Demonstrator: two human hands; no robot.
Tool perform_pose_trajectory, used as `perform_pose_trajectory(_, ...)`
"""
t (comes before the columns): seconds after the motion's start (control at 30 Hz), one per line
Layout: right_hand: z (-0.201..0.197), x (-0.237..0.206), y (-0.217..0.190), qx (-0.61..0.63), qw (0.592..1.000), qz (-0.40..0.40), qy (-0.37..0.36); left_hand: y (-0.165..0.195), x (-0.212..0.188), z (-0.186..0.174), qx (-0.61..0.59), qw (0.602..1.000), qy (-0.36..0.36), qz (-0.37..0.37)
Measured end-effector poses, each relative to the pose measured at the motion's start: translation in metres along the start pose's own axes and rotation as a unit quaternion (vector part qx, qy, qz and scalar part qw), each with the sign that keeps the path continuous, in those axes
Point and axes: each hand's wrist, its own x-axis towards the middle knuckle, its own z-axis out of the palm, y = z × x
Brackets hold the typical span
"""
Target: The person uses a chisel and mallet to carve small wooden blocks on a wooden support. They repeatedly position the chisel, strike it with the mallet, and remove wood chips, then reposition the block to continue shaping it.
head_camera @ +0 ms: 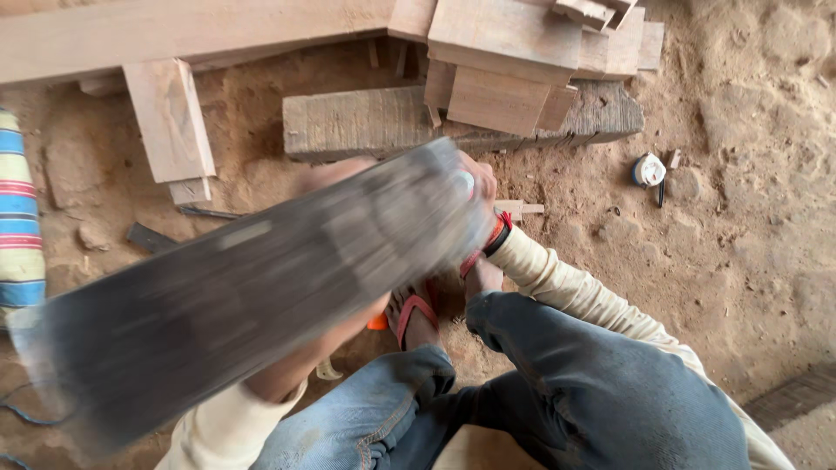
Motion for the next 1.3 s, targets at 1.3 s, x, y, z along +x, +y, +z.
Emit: perform_pose_trajectory(1.3,0.016,-0.023,0.020,-0.218,0.959,-0.175,0.051,-0.003,0.020,0.040,0.172,0.979,-0.092,-0.057)
